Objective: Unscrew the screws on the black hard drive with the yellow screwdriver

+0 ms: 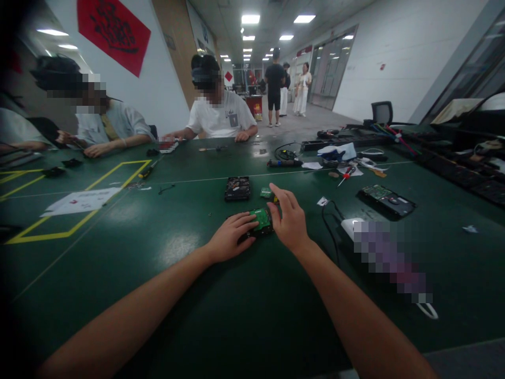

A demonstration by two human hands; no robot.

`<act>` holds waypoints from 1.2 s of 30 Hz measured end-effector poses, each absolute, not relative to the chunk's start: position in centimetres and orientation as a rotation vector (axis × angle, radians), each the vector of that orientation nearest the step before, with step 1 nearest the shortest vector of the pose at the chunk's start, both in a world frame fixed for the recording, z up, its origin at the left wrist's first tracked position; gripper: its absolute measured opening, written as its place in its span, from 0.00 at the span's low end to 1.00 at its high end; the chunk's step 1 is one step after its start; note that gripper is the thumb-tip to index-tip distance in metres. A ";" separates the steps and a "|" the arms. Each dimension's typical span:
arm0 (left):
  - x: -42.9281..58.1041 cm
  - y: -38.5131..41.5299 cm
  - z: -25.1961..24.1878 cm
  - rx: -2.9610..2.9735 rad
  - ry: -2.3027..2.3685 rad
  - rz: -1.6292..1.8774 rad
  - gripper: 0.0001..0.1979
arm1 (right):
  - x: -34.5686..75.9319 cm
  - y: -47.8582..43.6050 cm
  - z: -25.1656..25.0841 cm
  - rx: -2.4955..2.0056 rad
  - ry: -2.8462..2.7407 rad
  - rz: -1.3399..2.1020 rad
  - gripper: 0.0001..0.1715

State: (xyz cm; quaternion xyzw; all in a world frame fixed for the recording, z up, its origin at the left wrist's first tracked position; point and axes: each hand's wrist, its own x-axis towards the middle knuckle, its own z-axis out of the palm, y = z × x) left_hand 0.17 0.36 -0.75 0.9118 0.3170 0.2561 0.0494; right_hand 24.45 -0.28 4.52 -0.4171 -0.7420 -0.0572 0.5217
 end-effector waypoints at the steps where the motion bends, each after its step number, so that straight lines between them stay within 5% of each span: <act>1: 0.1 0.4 -0.7 2.777 0.965 0.778 0.25 | 24.4 -0.3 4.4 -1.001 -1.772 -0.118 0.32; 36: 0.1 0.5 -1.1 2.795 0.969 0.774 0.25 | 24.4 -0.5 4.9 -0.991 -1.759 -0.151 0.27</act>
